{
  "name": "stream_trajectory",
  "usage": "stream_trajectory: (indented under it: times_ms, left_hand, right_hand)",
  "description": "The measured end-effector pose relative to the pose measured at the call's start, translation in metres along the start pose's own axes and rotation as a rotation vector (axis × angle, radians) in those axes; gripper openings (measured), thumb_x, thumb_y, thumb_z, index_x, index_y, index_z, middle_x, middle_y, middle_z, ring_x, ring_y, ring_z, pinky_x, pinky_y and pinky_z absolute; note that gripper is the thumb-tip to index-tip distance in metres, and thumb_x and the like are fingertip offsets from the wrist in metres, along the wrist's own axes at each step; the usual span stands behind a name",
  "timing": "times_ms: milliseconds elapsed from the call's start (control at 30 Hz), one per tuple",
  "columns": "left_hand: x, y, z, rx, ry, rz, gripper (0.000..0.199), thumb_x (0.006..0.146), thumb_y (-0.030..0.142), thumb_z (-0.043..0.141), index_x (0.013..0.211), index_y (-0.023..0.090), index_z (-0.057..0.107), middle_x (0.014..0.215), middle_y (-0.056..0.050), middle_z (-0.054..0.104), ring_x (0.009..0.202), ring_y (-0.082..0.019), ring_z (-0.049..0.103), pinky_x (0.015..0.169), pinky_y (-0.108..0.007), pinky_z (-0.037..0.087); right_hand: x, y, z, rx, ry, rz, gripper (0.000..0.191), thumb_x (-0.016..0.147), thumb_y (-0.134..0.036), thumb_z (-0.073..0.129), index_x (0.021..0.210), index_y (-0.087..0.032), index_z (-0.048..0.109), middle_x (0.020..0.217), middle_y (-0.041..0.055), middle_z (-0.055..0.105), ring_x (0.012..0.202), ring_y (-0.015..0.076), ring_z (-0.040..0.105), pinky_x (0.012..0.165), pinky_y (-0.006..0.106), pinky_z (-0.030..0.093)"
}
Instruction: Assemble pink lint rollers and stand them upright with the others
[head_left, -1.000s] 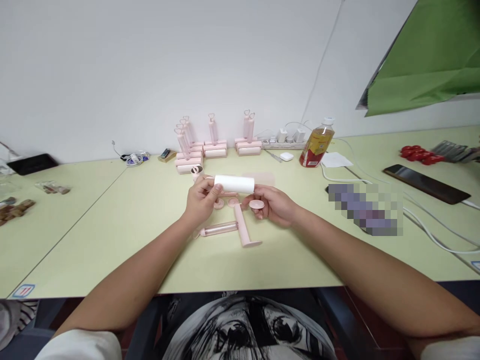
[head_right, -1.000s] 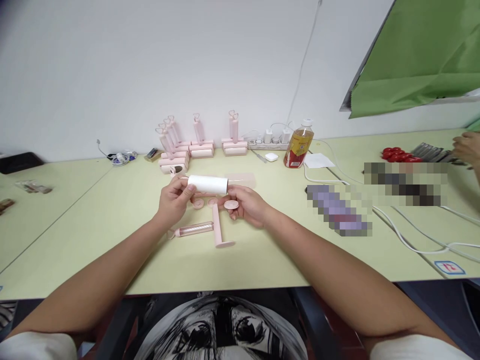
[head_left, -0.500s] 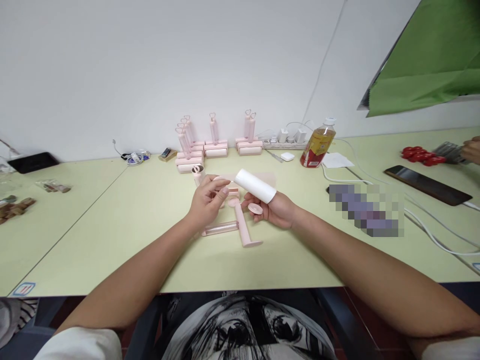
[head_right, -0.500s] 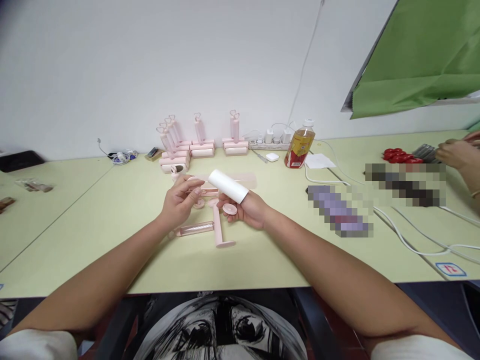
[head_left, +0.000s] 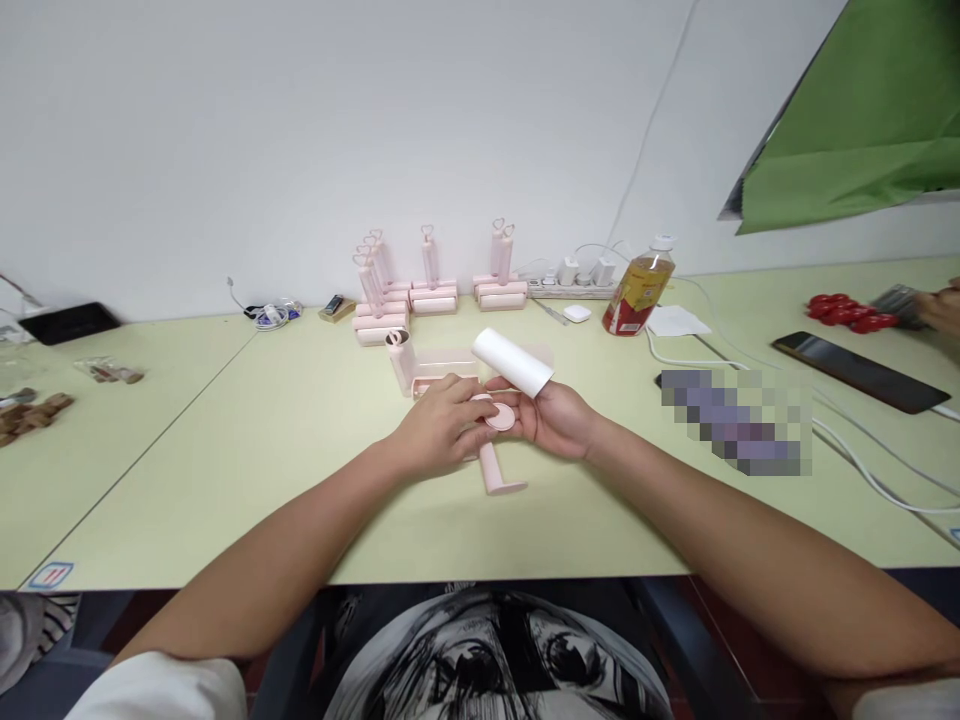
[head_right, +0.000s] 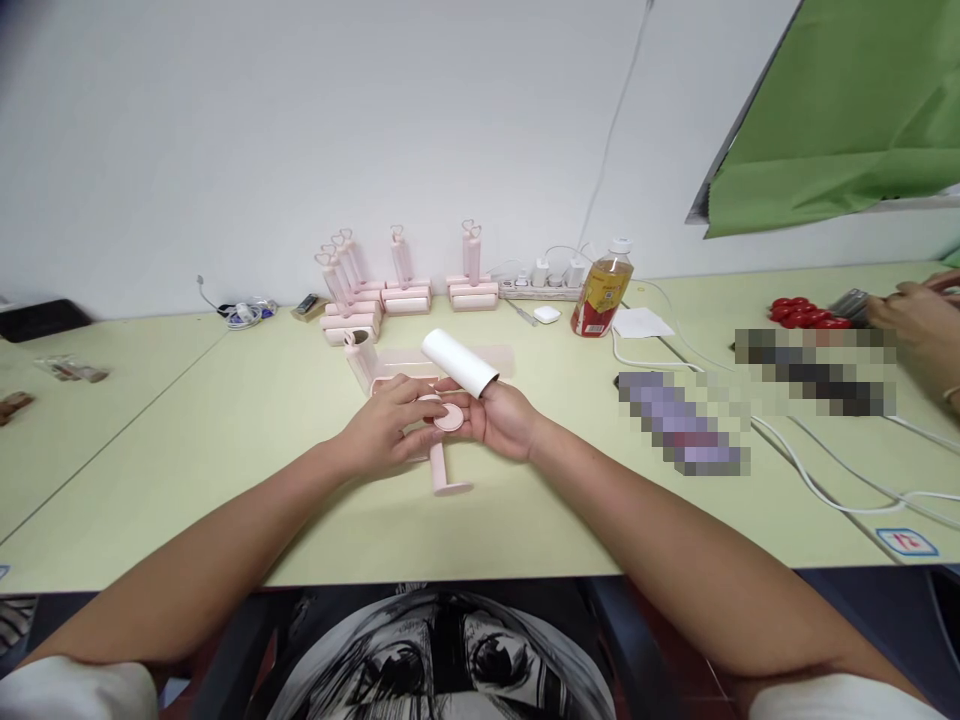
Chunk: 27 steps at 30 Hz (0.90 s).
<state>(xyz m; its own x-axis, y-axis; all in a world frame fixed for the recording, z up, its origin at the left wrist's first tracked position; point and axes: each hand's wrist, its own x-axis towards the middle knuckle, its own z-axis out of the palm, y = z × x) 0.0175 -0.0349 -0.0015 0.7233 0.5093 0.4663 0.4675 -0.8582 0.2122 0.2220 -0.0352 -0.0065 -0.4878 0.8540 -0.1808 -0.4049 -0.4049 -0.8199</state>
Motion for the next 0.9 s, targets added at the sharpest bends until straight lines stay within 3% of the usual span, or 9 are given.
stream_trajectory:
  times_ms: [133,233,333,467,633,767,900]
  left_hand:
    - [-0.002,-0.004,0.001,-0.046,0.061,-0.013,0.028,0.098,0.031,0.046,0.115,0.024,0.067,0.108,-0.01,0.064,0.099,-0.022,0.055,0.088,-0.038,0.043]
    - [-0.003,-0.006,0.002,-0.143,0.166,-0.051,0.025,0.099,0.03,0.045,0.108,0.021,0.066,0.103,-0.01,0.063,0.097,-0.021,0.056,0.085,-0.035,0.046]
    - [-0.004,-0.007,-0.001,-0.197,0.264,-0.114,0.023,0.099,0.03,0.045,0.1,0.019,0.064,0.09,-0.007,0.061,0.088,-0.018,0.056,0.077,-0.032,0.047]
    - [-0.002,-0.008,-0.008,-0.19,0.278,-0.176,0.023,0.098,0.034,0.05,0.092,0.019,0.067,0.079,-0.004,0.059,0.076,-0.015,0.055,0.071,-0.029,0.046]
    - [0.01,0.003,-0.011,-0.06,0.068,-0.156,0.026,0.096,0.036,0.053,0.09,0.019,0.072,0.079,-0.005,0.061,0.076,-0.017,0.057,0.067,-0.029,0.044]
    - [0.029,0.013,0.002,0.139,-0.179,-0.107,0.03,0.094,0.032,0.053,0.074,0.017,0.07,0.074,-0.007,0.059,0.074,-0.021,0.059,0.062,-0.032,0.041]
    - [0.045,0.02,0.019,0.291,-0.284,-0.145,0.031,0.092,0.026,0.053,0.066,0.015,0.068,0.069,-0.008,0.058,0.07,-0.023,0.059,0.062,-0.035,0.041]
  right_hand:
    - [-0.002,0.001,0.003,-0.03,-0.038,0.024,0.03,0.097,-0.029,0.04,0.103,-0.016,0.066,0.094,0.011,0.076,0.082,0.0216,0.075,0.08,0.042,0.06]
    - [-0.002,0.001,0.004,-0.06,-0.039,-0.008,0.029,0.096,-0.031,0.041,0.105,-0.016,0.065,0.093,0.0112,0.076,0.082,0.0223,0.075,0.079,0.041,0.061]
    - [0.0,-0.003,0.001,-0.089,0.093,-0.126,0.027,0.095,-0.03,0.042,0.101,-0.016,0.065,0.096,0.0115,0.075,0.076,0.0212,0.074,0.071,0.038,0.061]
    - [0.003,-0.019,-0.008,-0.1,0.369,-0.358,0.019,0.089,-0.025,0.046,0.092,-0.017,0.063,0.09,0.0094,0.073,0.066,0.0168,0.069,0.059,0.031,0.059]
    - [0.005,-0.036,-0.021,-0.077,0.559,-0.539,0.014,0.083,-0.021,0.048,0.086,-0.018,0.061,0.078,0.0051,0.067,0.057,0.0129,0.062,0.053,0.026,0.054]
    - [0.009,-0.033,-0.026,-0.133,0.568,-0.561,0.012,0.079,-0.025,0.052,0.086,-0.018,0.06,0.076,0.0039,0.065,0.056,0.0122,0.06,0.051,0.026,0.052]
    - [0.012,-0.027,-0.025,-0.167,0.567,-0.536,0.013,0.076,-0.025,0.053,0.085,-0.018,0.059,0.075,0.0041,0.065,0.055,0.0124,0.06,0.05,0.026,0.051]
